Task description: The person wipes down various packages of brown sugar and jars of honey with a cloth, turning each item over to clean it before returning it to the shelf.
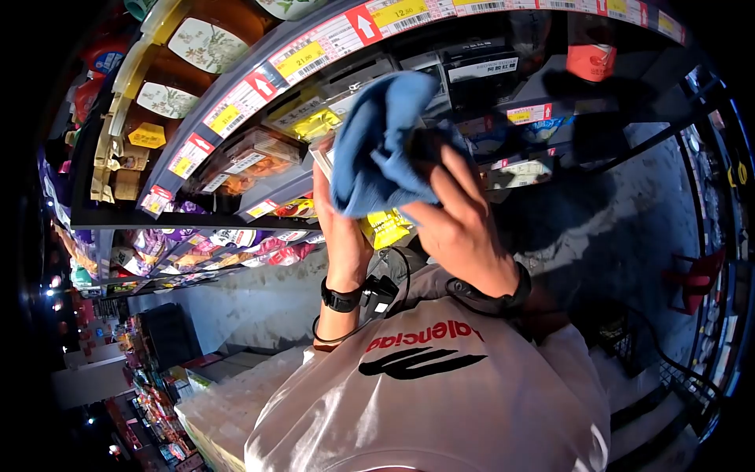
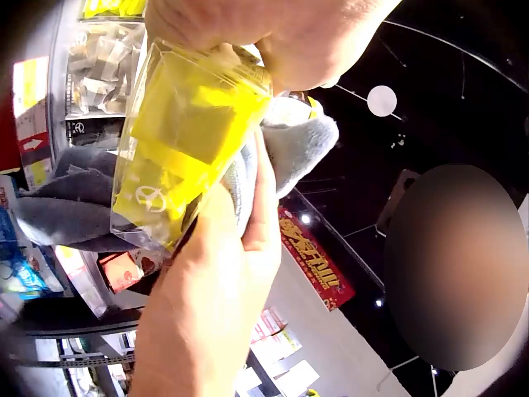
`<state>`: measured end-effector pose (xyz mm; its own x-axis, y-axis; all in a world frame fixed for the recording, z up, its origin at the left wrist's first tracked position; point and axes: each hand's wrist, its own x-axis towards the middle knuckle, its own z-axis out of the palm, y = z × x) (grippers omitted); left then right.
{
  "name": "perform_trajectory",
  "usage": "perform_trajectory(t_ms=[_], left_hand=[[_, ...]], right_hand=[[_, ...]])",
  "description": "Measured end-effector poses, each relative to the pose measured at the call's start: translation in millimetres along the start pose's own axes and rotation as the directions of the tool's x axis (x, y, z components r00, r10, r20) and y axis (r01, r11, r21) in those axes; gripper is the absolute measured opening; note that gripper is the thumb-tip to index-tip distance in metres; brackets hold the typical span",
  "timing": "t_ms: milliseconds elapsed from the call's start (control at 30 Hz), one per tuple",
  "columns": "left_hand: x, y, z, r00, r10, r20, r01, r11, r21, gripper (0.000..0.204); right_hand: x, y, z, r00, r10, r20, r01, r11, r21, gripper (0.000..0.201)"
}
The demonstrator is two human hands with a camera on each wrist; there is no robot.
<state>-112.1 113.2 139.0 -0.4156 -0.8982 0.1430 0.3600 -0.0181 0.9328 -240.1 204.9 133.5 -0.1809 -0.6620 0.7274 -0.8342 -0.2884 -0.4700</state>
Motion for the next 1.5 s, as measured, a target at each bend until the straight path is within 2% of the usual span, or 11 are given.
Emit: perform_trajectory(t_ms=[100, 167, 200, 300, 400, 667, 933, 1133, 1267, 1367, 1500], left_hand=[[-5, -35, -27, 0.994, 0.103, -0.023, -0.095, 0.971, 0.218, 0.063], [-14, -32, -35, 0.978, -0.209, -0.022, 0.207, 0.937, 0.281, 0.061], [-32, -65, -80, 0.952, -0.304, -0.022, 0.304, 0.952, 0.012, 0.058], [-17, -14, -17, 0.965, -0.258, -0.038, 0.25, 0.957, -0.144, 0.053], [-7, -21, -8, 0.996, 0.012, -0.083, -0.012, 1.0, -0.007, 0.047], [-20, -29, -13, 0.996, -0.09, -0.013, 0.078, 0.924, -0.375, 0.05], [6, 2, -16, 0.987, 0.105, -0.123, -0.083, 0.983, 0.166, 0.041], [10, -3, -25, 0.964, 0.116, -0.241, -0.079, 0.984, 0.158, 0.049], [8, -16, -30, 0.933, 0.353, 0.063, -0.327, 0.765, 0.555, 0.048], [-2, -24, -28, 0.97, 0.211, -0.12, -0.191, 0.969, 0.16, 0.053], [3, 8, -14, 0.984, 0.171, -0.051, -0.149, 0.944, 0.295, 0.051]], right_hand=[[2, -20, 0, 0.979, -0.137, 0.154, 0.125, 0.989, 0.086, 0.016], [-2, -23, 5, 0.96, -0.167, 0.226, 0.139, 0.981, 0.134, 0.021], [5, -24, 1, 0.944, -0.162, 0.288, 0.125, 0.982, 0.143, 0.018], [29, -16, -6, 0.965, -0.127, 0.228, 0.104, 0.988, 0.11, 0.029], [45, -14, -12, 0.988, 0.011, 0.156, -0.016, 0.999, 0.033, 0.051], [23, -20, -5, 0.982, -0.058, 0.182, 0.033, 0.99, 0.138, 0.06], [35, 2, -15, 0.973, 0.228, 0.045, -0.232, 0.947, 0.222, 0.046], [13, -23, -11, 0.989, -0.027, 0.147, 0.022, 0.999, 0.039, 0.027], [12, -28, -1, 0.967, -0.144, 0.212, 0.135, 0.989, 0.054, 0.01], [24, -15, -4, 0.979, -0.099, 0.18, 0.107, 0.993, -0.038, 0.012], [29, 6, -11, 0.975, 0.221, 0.036, -0.223, 0.945, 0.24, 0.028]])
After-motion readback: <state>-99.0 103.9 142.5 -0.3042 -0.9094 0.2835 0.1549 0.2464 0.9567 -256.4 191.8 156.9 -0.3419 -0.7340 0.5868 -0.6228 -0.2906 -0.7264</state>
